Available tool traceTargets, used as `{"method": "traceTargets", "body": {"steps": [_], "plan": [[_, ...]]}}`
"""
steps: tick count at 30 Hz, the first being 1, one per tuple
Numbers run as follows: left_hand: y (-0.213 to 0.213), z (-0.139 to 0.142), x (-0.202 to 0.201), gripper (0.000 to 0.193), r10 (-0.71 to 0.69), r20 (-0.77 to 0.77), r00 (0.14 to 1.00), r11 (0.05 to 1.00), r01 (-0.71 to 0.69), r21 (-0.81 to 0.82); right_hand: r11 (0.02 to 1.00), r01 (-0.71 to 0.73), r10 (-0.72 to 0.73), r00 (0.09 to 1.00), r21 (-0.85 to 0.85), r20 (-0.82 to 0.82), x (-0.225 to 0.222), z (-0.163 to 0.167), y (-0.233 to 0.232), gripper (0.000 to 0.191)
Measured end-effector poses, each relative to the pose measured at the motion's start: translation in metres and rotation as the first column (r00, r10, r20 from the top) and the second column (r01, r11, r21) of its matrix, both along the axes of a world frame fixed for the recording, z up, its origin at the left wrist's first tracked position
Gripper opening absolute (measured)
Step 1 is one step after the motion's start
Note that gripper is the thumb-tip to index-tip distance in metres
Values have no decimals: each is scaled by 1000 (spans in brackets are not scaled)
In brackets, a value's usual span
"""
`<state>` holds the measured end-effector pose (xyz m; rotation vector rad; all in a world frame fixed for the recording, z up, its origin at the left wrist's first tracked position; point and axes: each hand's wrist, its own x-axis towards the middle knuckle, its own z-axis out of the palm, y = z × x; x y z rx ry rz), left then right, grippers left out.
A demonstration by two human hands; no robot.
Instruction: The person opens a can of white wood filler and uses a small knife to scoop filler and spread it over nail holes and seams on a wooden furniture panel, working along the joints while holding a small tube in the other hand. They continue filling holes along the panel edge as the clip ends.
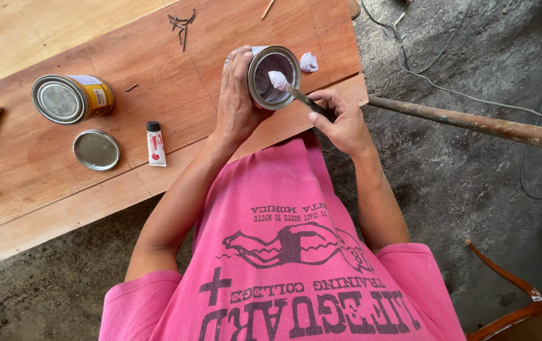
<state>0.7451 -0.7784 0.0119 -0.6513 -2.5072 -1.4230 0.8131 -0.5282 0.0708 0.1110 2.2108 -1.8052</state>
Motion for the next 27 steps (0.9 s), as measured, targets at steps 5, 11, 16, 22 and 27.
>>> {"method": "traceTargets", "body": {"steps": [5, 11, 16, 22, 27], "plan": [[-1, 1, 0, 109, 13, 14, 1000, 1000, -14, 17, 990, 102, -103, 995, -99, -8, 1, -1, 7, 26], [-8, -1, 3, 116, 17, 128, 992, 988, -37, 153, 979, 200, -202, 978, -34, -60, -6, -16, 36, 29], [-12, -6, 10, 117, 34, 238, 971, 970, -89, 224, 947, 302, -306, 952, 106, 21, -12, -54, 48, 21], [-17, -10, 16, 118, 46, 236, 971, 976, -94, 198, 884, 353, -369, 929, 307, -5, -11, -82, 47, 25], [-17, -14, 18, 119, 38, 228, 973, 971, -90, 221, 651, 360, 9, 876, 668, -482, 0, -89, 30, 22]]}}
